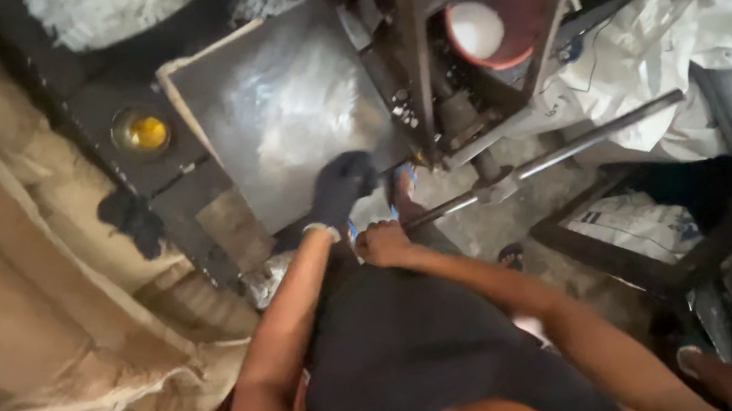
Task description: The person operates a manual machine by turning a crank with their right hand while using their left hand to place and adjust small rectangular objects on a metal plate. The person repeatedly cycles the crank and handles the objects, moving them between the plate and a nearby container.
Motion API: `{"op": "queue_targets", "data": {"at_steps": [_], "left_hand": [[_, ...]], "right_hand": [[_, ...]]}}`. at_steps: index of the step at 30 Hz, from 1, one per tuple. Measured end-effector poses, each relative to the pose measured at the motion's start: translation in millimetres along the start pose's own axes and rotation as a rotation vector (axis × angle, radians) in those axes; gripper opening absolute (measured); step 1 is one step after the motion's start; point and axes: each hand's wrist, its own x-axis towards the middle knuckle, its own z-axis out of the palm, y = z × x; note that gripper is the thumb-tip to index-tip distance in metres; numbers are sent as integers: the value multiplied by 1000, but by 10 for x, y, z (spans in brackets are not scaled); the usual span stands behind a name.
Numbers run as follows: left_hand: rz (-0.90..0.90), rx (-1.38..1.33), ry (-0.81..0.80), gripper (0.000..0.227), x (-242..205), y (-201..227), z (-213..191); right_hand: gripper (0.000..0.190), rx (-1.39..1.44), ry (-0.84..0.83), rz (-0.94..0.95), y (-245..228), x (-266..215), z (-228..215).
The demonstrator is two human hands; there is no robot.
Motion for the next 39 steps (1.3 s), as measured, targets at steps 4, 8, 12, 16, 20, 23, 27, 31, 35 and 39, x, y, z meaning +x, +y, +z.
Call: {"op": "queue_targets", "data": {"at_steps": [4, 8, 12, 16, 20, 23, 27, 31, 35, 39], "left_hand": [[-132, -189, 154, 20, -148, 136, -198], [-82, -20, 131, 25, -79, 91, -224], [801, 1288, 16, 29, 83, 78, -231], [148, 453, 159, 42, 470, 145, 81], [622, 1031, 451, 79, 1266, 495, 359], [593, 1214, 537, 86, 1734, 665, 387], [537, 1089, 455, 80, 2008, 644, 314], [546, 1008, 416, 74, 2061, 563, 197], [521, 930, 528, 68, 1936, 659, 85], [872, 1314, 677, 68, 1587, 1017, 72]], "right_hand": [[39, 41, -147, 24, 219, 348, 50], [28, 378, -146, -342, 147, 68, -765], [26, 608, 566, -298, 80, -341, -1756], [35, 796, 1168, -110, 495, -16, -2493], [23, 826, 1184, 61, 1173, 749, -2921], [17, 1094, 960, 20, 1527, 1148, -3010], [21, 1235, 749, 15, 1762, 1340, -2934], [23, 1269, 705, 35, 1862, 1473, -2762], [13, 1173, 575, 21, 1905, 1579, -2577], [14, 778, 699, -63, 1883, 1491, -2662]]}}
